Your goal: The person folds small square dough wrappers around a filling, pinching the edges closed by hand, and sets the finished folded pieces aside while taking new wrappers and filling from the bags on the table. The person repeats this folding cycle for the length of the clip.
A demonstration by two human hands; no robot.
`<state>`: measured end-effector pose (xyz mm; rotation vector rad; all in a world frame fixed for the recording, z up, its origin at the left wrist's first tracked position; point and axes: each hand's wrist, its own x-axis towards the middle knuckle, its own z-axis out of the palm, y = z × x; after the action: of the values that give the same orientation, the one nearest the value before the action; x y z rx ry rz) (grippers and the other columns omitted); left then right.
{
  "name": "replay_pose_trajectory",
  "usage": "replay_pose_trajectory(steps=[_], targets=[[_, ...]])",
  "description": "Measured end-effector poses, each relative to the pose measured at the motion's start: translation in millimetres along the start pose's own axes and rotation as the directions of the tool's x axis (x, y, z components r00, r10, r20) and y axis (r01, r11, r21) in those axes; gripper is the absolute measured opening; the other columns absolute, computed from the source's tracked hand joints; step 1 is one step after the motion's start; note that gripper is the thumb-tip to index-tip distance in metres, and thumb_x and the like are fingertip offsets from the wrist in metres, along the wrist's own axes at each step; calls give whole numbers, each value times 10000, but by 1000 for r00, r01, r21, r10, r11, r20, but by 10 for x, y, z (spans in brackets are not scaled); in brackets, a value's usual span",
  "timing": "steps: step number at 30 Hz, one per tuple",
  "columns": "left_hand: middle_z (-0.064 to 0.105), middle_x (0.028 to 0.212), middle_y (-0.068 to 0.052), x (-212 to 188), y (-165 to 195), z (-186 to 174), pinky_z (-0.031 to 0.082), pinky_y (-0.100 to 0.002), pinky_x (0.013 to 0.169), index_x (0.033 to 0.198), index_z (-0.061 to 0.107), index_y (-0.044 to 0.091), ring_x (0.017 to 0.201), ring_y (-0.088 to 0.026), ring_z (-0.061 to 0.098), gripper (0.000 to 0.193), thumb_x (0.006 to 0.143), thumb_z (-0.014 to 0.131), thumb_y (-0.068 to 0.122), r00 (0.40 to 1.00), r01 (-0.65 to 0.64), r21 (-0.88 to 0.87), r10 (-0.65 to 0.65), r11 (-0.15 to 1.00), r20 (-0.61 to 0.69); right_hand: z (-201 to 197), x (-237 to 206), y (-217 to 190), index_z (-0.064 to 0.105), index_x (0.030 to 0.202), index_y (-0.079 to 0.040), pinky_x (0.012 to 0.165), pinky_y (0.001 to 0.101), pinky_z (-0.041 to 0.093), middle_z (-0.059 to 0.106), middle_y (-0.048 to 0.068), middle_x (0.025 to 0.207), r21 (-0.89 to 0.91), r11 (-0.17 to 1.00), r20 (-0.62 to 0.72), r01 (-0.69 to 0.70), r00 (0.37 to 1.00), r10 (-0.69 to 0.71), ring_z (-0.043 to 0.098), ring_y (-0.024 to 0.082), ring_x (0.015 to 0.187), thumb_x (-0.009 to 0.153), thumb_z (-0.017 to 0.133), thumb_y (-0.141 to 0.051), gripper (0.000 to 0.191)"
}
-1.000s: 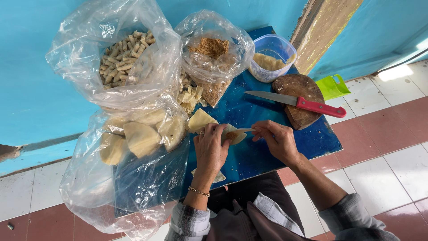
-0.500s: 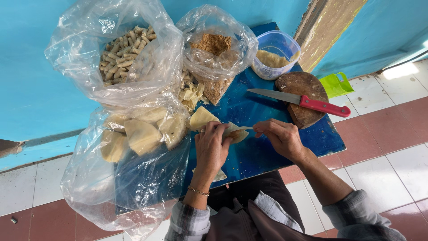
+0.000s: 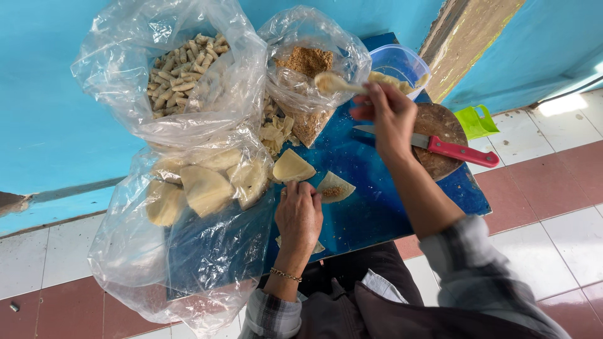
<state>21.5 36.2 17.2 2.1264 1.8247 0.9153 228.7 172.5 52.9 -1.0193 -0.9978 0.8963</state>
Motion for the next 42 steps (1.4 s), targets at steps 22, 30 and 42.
replay_pose_trajectory(steps=[22,30,42], targets=[[646,938,-118,13,17,42,551,-449,740,926,592,77,917,-329,677,147,881,727,114,999,25,-68,-23,997,31,-162,-1411,-192,731,979,-142,637,377,573,692,23,914,-883,424,280,200,951,134,719,198,738,893,744,-256,143],[687,954,-106,31,27,64,553,-436,772,978,579,51,917,-305,699,147,922,713,71,999,-22,-219,32,976,39,-112,-1418,-171,731,985,-135,617,389,569,685,48,906,-894,412,231,175,969,88,710,220,722,865,774,-281,194],[691,1028,-109,-36,3,16,571,-392,830,1126,631,31,998,-286,681,292,872,768,74,974,-191,-215,213,958,83,-101,-1474,-156,722,1089,-125,630,346,576,774,32,976,-784,565,343,257,938,48,725,195,736,881,776,-222,236]])
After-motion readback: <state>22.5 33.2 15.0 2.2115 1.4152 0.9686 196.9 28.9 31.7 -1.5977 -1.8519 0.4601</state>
